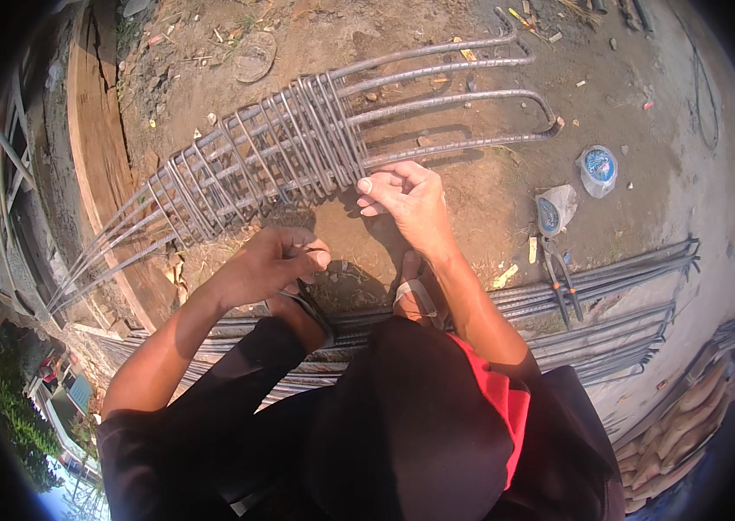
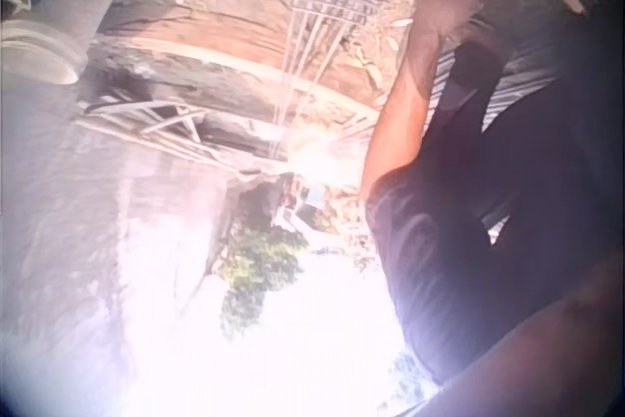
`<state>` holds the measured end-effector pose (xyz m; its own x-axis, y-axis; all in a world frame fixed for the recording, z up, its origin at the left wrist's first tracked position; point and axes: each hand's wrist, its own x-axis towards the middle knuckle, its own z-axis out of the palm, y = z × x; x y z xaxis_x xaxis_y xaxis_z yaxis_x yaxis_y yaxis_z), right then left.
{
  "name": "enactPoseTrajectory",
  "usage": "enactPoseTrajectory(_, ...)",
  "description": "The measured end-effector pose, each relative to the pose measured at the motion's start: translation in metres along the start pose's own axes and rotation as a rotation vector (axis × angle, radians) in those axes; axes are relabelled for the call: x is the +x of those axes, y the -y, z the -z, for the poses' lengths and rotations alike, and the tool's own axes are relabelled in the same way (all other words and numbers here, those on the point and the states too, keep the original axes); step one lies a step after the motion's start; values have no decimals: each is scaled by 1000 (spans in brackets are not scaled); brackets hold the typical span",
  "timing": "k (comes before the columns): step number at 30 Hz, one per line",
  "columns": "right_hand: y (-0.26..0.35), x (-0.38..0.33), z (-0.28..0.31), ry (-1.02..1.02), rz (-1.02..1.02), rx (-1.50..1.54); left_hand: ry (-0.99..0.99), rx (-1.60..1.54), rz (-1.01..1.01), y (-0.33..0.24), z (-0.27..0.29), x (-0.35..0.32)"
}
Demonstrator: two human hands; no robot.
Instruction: The person assembles a rebar cage by arranging and tying metal rods together with wire. They then use an angle grinder to cut a coil of wire and continue tying the rebar cage.
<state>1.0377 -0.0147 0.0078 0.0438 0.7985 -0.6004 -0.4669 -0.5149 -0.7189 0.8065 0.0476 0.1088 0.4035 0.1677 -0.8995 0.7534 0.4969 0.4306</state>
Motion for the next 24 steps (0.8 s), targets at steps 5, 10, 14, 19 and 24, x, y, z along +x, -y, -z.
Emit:
enactPoseTrajectory(5,3,-8,1,-101,69,-5,-219,-192,-273,9,-62,80)
enactPoseTrajectory(10,14,-11,22,-211,162,-36,-430,-393,-379,-13,-98,117)
enactPoseTrajectory(14,19,-14,24,-241,200,-10,-619,-423,-513,-34,-125,123)
enactPoseTrajectory(19,17,-8,19,-234,241,47,-826,-565,-507,-45,-129,127)
enactPoseTrajectory(24,15,-9,20,-288,217,134,-861,-198,-589,-54,-117,95)
